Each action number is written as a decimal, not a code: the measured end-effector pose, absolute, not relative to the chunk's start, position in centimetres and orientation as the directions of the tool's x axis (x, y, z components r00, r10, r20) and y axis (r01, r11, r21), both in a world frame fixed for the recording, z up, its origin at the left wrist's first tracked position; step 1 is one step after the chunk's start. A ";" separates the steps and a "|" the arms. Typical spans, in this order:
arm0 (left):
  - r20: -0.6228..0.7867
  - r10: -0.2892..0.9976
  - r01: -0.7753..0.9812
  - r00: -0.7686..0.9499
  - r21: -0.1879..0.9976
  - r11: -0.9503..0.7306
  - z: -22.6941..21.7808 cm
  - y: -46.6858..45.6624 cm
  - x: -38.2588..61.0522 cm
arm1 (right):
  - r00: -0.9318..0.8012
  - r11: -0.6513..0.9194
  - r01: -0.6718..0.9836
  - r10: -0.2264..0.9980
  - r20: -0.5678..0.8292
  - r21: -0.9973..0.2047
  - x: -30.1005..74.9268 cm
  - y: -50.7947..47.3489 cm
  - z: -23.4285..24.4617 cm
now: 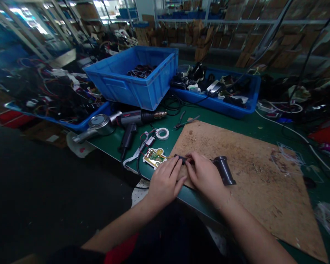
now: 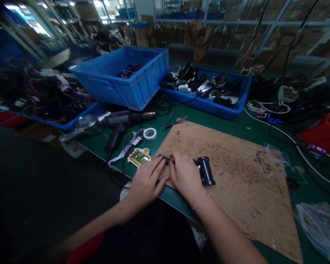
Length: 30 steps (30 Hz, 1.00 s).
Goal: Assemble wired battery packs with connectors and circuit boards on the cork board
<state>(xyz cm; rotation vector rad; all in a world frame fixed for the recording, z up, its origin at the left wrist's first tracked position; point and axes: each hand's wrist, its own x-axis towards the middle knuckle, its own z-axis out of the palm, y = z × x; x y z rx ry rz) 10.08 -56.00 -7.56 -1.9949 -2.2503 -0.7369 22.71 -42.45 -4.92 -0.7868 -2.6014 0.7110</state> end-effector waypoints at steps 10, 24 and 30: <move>0.270 0.947 0.953 -0.174 0.290 0.092 -8.0 -55.7 10.3 | -0.794 0.747 0.439 0.583 0.173 -0.499 22.6 -42.6 -5.2; 0.162 0.966 0.978 -0.203 0.085 0.191 -5.9 -55.4 10.9 | -0.801 0.746 0.450 0.580 0.147 -0.491 22.6 -42.5 -4.9; 0.177 0.965 0.981 -0.193 0.041 0.189 -5.1 -55.0 10.9 | -0.802 0.745 0.453 0.580 0.140 -0.490 22.5 -42.6 -5.1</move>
